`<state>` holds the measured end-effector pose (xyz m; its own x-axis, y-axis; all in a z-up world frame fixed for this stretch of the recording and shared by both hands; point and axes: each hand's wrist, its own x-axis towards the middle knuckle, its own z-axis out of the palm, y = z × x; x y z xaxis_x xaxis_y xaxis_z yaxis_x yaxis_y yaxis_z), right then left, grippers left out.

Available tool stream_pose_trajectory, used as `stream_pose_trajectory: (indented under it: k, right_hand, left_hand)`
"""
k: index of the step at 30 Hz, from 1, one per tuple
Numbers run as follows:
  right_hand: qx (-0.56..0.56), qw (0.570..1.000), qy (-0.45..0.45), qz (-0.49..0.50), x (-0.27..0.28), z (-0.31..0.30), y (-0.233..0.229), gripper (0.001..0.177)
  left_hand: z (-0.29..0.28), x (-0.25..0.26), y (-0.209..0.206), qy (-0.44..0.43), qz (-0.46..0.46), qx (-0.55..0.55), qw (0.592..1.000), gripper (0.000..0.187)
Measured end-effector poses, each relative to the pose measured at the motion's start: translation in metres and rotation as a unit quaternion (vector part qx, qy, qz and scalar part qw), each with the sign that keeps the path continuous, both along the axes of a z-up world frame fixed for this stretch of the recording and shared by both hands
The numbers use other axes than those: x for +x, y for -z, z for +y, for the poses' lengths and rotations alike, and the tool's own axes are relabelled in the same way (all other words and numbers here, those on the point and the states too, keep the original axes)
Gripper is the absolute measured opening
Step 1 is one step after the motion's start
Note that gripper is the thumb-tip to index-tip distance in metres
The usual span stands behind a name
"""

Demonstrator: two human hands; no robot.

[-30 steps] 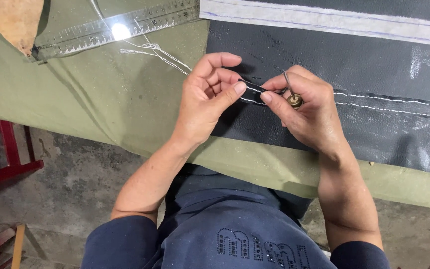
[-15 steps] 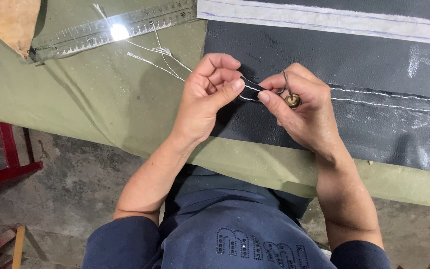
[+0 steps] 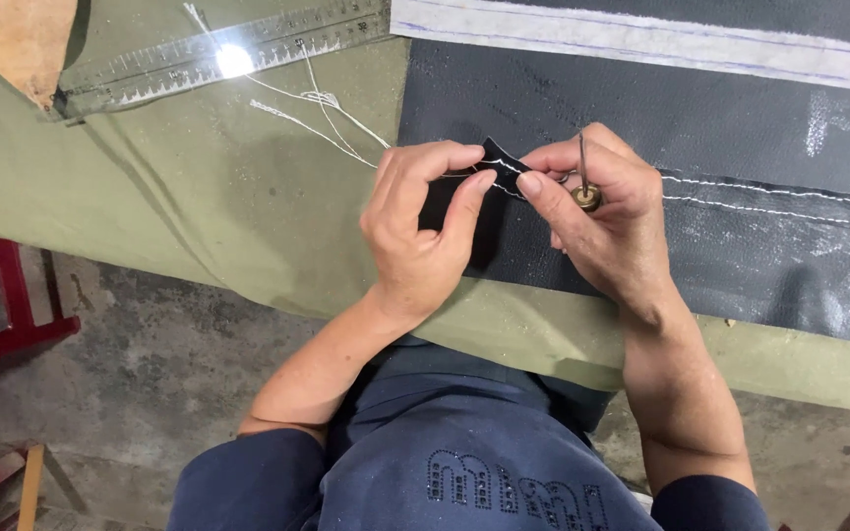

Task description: The person is marking leather strips using a template and an awl to prepare them for assembly.

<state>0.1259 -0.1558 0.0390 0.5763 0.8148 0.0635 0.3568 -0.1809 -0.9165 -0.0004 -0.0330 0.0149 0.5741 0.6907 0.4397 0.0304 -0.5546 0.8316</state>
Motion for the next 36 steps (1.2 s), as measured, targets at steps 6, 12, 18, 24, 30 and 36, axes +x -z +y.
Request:
stream_pose_trajectory:
  k: [6,12,18,24,30,36]
  right_hand:
    - [0.02,0.999,-0.02,-0.03,0.003,-0.003,0.006,0.002]
    - [0.028,0.999,-0.028,-0.036,0.003,-0.002,0.007,0.007]
    - [0.018,0.998,-0.026,-0.047,0.003,-0.002,0.01,0.003]
    - [-0.026,0.998,-0.024,-0.058,0.003,0.0,0.006,0.014]
    - [-0.016,0.996,-0.058,-0.06,0.003,0.003,-0.001,0.018]
    - [-0.028,0.998,-0.054,0.021,0.005,0.001,-0.001,0.007]
  left_hand:
    - [0.002,0.0,-0.003,0.023,0.012,-0.001,1.0,0.014]
    - [0.006,-0.004,-0.006,0.098,0.058,-0.042,0.993,0.021]
    - [0.018,-0.004,-0.01,0.169,0.037,-0.284,0.943,0.026]
    - [0.018,-0.005,-0.002,0.172,0.017,-0.335,0.926,0.024]
    - [0.014,-0.003,0.001,0.168,0.022,-0.291,0.941,0.016]
    - [0.016,-0.002,-0.001,0.181,0.041,-0.273,0.944,0.012]
